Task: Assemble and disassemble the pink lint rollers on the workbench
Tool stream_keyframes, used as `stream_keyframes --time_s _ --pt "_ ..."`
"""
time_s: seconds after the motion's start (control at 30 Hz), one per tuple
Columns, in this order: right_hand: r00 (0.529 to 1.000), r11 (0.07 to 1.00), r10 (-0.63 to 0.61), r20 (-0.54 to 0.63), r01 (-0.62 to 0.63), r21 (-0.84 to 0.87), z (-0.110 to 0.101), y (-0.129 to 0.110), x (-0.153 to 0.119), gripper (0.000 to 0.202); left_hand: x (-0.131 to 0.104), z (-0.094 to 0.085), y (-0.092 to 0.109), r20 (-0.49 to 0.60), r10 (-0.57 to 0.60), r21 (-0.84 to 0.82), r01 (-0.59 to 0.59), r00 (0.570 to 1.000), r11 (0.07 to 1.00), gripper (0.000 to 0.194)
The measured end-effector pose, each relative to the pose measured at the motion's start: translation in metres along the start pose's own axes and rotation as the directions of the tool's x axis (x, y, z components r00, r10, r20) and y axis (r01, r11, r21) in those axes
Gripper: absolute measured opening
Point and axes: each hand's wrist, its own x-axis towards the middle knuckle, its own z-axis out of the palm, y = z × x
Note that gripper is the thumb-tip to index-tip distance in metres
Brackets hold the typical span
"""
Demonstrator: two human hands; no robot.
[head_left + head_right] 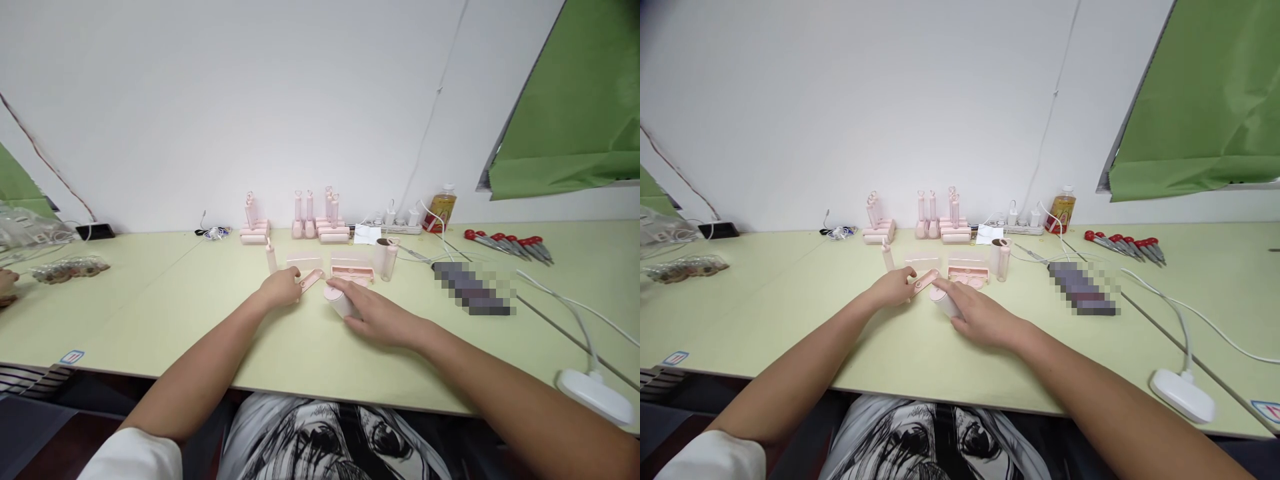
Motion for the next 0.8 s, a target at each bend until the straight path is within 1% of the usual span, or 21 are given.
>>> stream_keyframes --time_s 0.1,0.13,0.2,0.27,0.33,0.4,0.43,0.5,0.6,0.67,0.8 --pt "1.000 1.000 -0.007 -0.006 0.007 0.009 0.001 0.001 -0.001 0.074 0.000 -0.002 0.001 -0.012 0.006 -0.078 -0.007 1.000 0.997 0.030" --pt "1.000 1.000 -0.007 -0.007 0.008 0.013 0.002 0.001 -0.001 0.074 -0.001 -0.003 0.002 -0.025 0.014 -0.132 -0.018 1.000 0.991 0.027" --pt "1.000 1.000 -0.004 -0.007 0.004 0.024 0.002 0.002 -0.001 0.075 -0.003 -0.005 0.006 -0.048 0.041 -0.299 -0.054 0.998 0.953 0.026" --pt "1.000 0.999 0.003 -0.006 -0.003 0.035 0.002 0.001 -0.001 0.074 -0.006 -0.007 0.012 -0.055 0.070 -0.517 -0.088 0.996 0.852 0.032" --pt "1.000 0.999 0.009 -0.005 -0.009 0.039 0.001 0.001 0.000 0.074 -0.007 -0.008 0.016 -0.035 0.093 -0.714 -0.090 0.995 0.694 0.042" --pt "1.000 0.999 0.010 -0.006 -0.010 0.034 0.001 0.000 0.000 0.074 -0.008 -0.008 0.018 0.001 0.124 -0.837 -0.067 0.992 0.543 0.051" --pt "1.000 0.999 0.010 -0.007 -0.009 0.033 0.000 0.000 0.000 0.074 -0.007 -0.007 0.018 0.017 0.144 -0.873 -0.056 0.989 0.484 0.055" --pt "1.000 0.999 0.010 -0.007 -0.010 0.035 0.000 0.000 0.000 0.074 -0.005 -0.005 0.017 0.031 0.171 -0.916 -0.041 0.985 0.400 0.058" --pt "1.000 0.999 0.013 -0.007 -0.013 0.036 0.001 0.002 0.000 0.074 -0.003 -0.003 0.015 0.032 0.164 -0.943 -0.024 0.986 0.331 0.059" --pt "1.000 0.999 0.015 -0.006 -0.015 0.037 0.002 0.002 0.000 0.074 -0.004 -0.003 0.016 0.040 0.173 -0.951 -0.015 0.984 0.309 0.052" --pt "0.999 0.995 0.041 -0.014 -0.039 0.090 0.002 0.001 0.001 0.075 -0.012 -0.004 0.022 0.049 0.253 -0.970 -0.014 0.966 0.242 0.030"
